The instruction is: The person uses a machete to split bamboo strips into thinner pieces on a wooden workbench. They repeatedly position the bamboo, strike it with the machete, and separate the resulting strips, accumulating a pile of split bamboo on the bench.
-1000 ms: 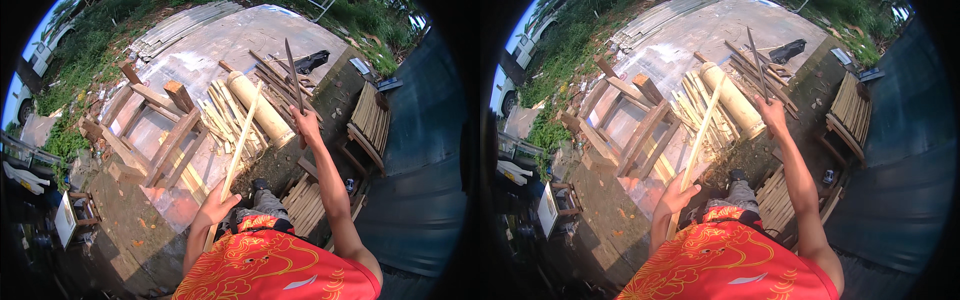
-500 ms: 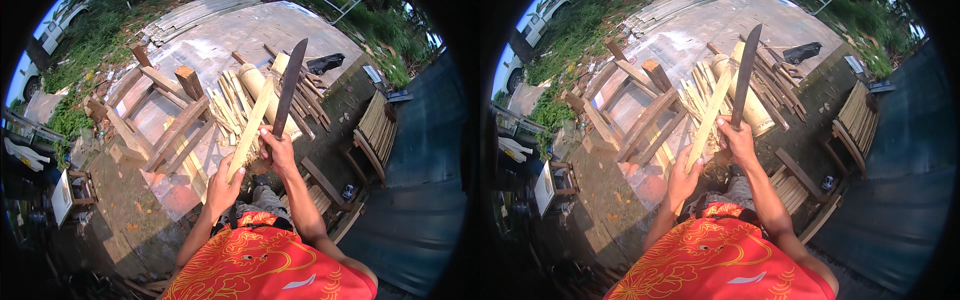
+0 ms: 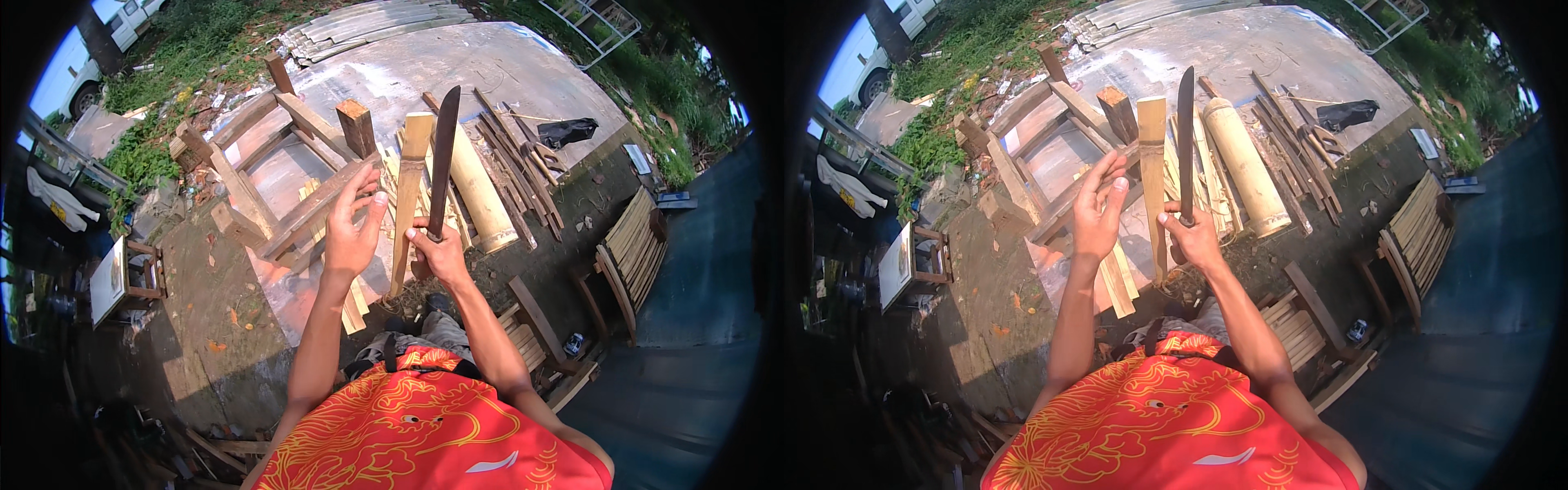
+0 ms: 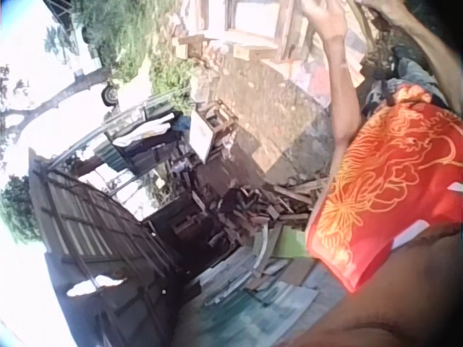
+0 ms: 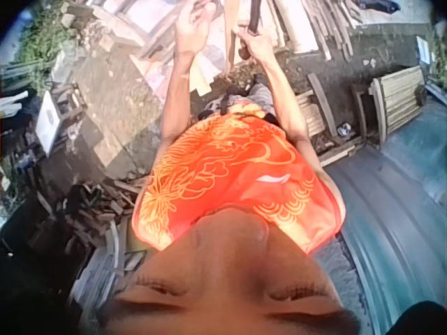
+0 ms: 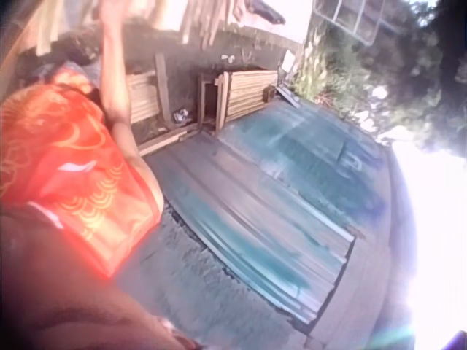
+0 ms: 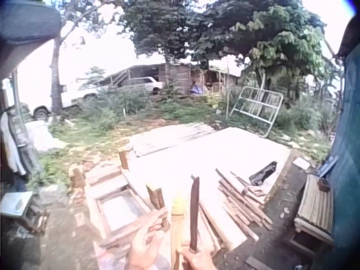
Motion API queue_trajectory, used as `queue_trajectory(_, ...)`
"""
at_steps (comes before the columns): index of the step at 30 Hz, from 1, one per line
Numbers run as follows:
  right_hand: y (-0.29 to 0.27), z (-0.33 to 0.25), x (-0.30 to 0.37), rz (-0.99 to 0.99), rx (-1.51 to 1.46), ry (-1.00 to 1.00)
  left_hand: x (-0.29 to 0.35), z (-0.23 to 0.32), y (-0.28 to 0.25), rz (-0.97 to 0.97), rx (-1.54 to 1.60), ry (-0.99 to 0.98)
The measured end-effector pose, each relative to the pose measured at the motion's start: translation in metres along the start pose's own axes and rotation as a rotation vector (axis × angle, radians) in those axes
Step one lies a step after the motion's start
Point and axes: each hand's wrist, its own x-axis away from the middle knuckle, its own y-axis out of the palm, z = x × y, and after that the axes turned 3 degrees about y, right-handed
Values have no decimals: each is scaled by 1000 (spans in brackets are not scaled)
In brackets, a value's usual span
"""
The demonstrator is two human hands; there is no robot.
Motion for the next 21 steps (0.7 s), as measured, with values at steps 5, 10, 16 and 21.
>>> queue_trajectory(5,3,14,-5,-98,81,-3,-25,29,-16,-65,112,138)
queue_trajectory(10,2,16,-7,-123,150,33,-16,38,-18,-113,-106,208)
queue_trajectory(16,3,25,-8,-134,208,-44,0,31,-13,-11,-321,156)
queue_trajectory(21,-12,42,6,-42,378,26,45,18,-14,182,-327,-47)
